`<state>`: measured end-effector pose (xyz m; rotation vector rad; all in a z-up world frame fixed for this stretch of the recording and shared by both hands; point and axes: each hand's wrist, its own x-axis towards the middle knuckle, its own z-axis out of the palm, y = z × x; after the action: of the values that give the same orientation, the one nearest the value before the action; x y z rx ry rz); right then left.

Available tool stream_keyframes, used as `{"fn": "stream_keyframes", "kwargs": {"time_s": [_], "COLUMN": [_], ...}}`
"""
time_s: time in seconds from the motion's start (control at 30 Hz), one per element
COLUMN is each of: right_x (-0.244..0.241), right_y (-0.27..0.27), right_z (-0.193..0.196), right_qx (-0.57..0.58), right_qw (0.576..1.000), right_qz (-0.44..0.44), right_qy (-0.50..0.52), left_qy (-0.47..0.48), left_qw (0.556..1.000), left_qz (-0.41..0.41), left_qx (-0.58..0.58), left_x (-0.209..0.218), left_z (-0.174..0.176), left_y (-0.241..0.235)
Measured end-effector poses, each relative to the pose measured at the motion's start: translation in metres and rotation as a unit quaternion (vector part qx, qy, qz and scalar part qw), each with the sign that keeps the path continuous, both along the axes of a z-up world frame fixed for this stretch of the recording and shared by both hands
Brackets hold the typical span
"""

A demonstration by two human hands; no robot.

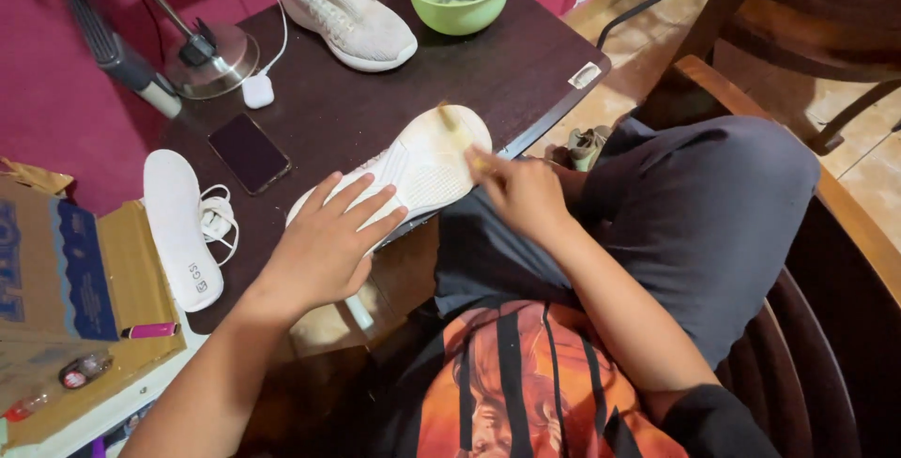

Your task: The person scrubs the sole of a white sneaker using a toothbrush dipped in a green bowl of water. They repeatedly brush the textured bottom of the shoe while holding it steady with their other hand.

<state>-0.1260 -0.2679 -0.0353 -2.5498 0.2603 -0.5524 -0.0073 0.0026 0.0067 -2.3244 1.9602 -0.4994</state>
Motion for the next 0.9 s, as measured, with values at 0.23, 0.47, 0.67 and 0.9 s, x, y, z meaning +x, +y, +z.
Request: {"fn": "stream_keyframes", "kwargs": {"time_s": [0.23,0.47,0.67,0.9], "right_x": [0.031,0.014,-0.003,0.001], "right_y": [-0.020,-0.013,-0.001,-0.015], "right_z": [-0.031,-0.015,0.000,-0.009], "right_qx": [0.009,0.061,0.122,0.081], "right_qw": [0.999,0.997,0.987,0.996], "right_qz": [-0.032,0.039,0.096,0.011], "right_qy": [0.005,-0.030,-0.035,-0.029], "left_qy": [-0.002,-0.006,0.016,0.004], "left_qw": [1.000,1.000,1.000,1.000], "left_qz": [-0.006,-0.009,-0.012,-0.010], "left_qx": [-0.020,-0.017,-0.014,-0.017], "left_x": [0.009,0.004,0.001,0.006], "left_z": [-0.007,-0.004,0.001,0.001], "left_y": [0.002,0.000,0.000,-0.001]}}
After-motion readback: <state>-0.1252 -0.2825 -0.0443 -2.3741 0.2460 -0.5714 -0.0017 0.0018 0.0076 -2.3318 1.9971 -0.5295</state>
